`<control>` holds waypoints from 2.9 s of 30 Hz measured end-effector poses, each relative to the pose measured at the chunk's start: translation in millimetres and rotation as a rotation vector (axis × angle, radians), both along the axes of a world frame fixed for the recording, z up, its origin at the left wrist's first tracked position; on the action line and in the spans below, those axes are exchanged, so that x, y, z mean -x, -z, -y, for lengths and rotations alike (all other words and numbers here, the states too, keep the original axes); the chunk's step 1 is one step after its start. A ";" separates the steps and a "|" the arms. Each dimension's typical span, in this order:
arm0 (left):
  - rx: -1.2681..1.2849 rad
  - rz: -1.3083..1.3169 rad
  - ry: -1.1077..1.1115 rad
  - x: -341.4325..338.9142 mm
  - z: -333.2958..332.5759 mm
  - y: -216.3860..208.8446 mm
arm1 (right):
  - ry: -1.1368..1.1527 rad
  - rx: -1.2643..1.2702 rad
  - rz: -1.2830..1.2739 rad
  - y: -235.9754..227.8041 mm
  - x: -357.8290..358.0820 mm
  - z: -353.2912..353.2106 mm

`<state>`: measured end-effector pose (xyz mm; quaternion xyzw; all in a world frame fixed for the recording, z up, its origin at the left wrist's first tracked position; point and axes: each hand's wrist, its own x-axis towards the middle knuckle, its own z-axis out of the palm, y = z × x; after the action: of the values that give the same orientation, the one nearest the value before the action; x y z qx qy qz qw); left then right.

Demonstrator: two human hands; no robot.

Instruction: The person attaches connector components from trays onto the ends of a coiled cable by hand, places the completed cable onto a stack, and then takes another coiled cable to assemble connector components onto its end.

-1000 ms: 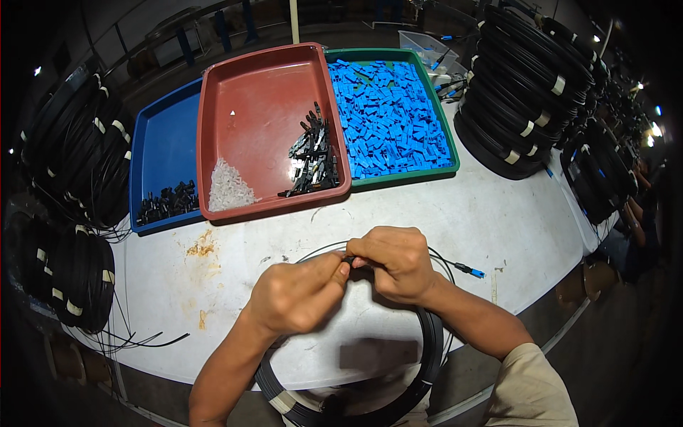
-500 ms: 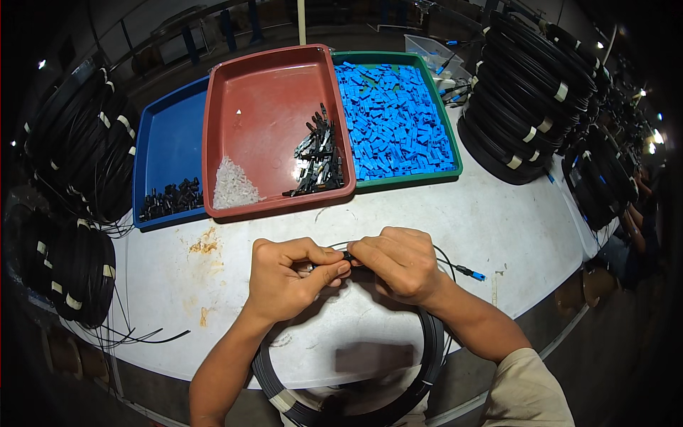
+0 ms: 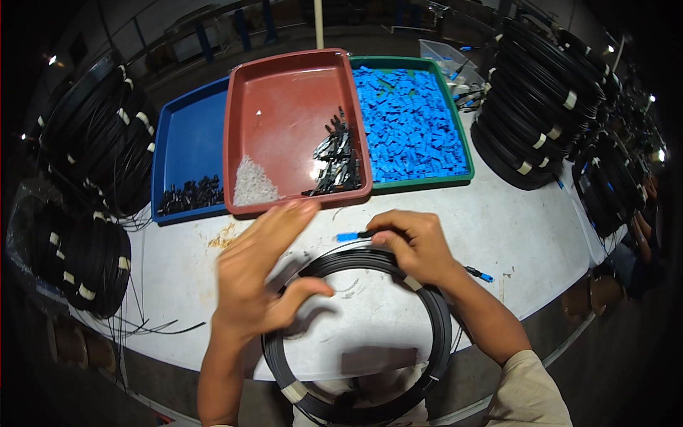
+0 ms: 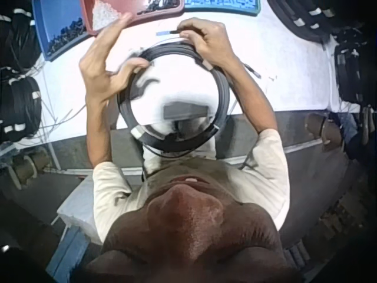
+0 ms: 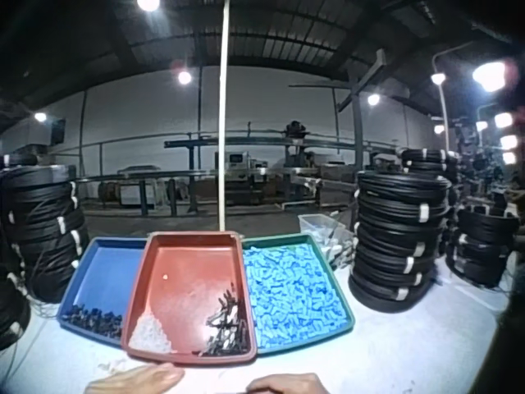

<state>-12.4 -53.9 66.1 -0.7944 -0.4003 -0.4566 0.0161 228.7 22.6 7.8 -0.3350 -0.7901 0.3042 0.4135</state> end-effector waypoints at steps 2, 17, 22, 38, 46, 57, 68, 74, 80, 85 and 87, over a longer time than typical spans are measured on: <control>0.034 0.037 -0.024 14.3 42.9 -10.1 | 0.035 0.030 -0.001 -3.3 -4.6 -5.0; -0.157 -0.504 0.021 -50.3 186.3 106.7 | -0.177 0.005 0.379 -35.8 -4.3 -8.9; -0.150 -0.519 0.100 -52.6 181.9 99.3 | -0.202 -0.173 0.450 -43.2 -14.8 2.6; -0.013 -0.139 0.287 -90.4 78.8 5.7 | 0.392 0.098 0.553 -7.8 -146.3 9.8; 0.346 -0.374 0.240 -66.2 -96.0 46.5 | 0.137 0.153 0.531 -3.2 -123.8 10.5; 0.626 -0.440 0.154 -62.0 -108.6 45.0 | 0.101 0.147 0.562 5.8 -132.4 12.9; 1.058 0.337 0.198 37.1 -49.5 76.6 | 0.079 0.350 0.249 -1.6 -115.6 65.5; 1.141 0.701 0.226 24.1 42.3 71.8 | 0.300 0.465 -0.091 30.7 -105.5 107.6; 0.943 0.680 -0.130 -21.8 74.3 63.8 | 0.438 0.399 -0.098 10.9 -77.7 156.6; 1.053 0.833 -0.297 -49.3 78.2 48.7 | 0.592 0.509 -0.371 26.9 -78.1 155.1; 0.948 0.772 -0.238 -56.9 73.4 50.2 | 0.660 0.555 -0.380 10.7 -90.4 150.4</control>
<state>44.5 -127.3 15.8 -0.4426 -0.6224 -0.4784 -0.4335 319.0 -127.8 -2.9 -0.6046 -0.4404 0.4122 0.5202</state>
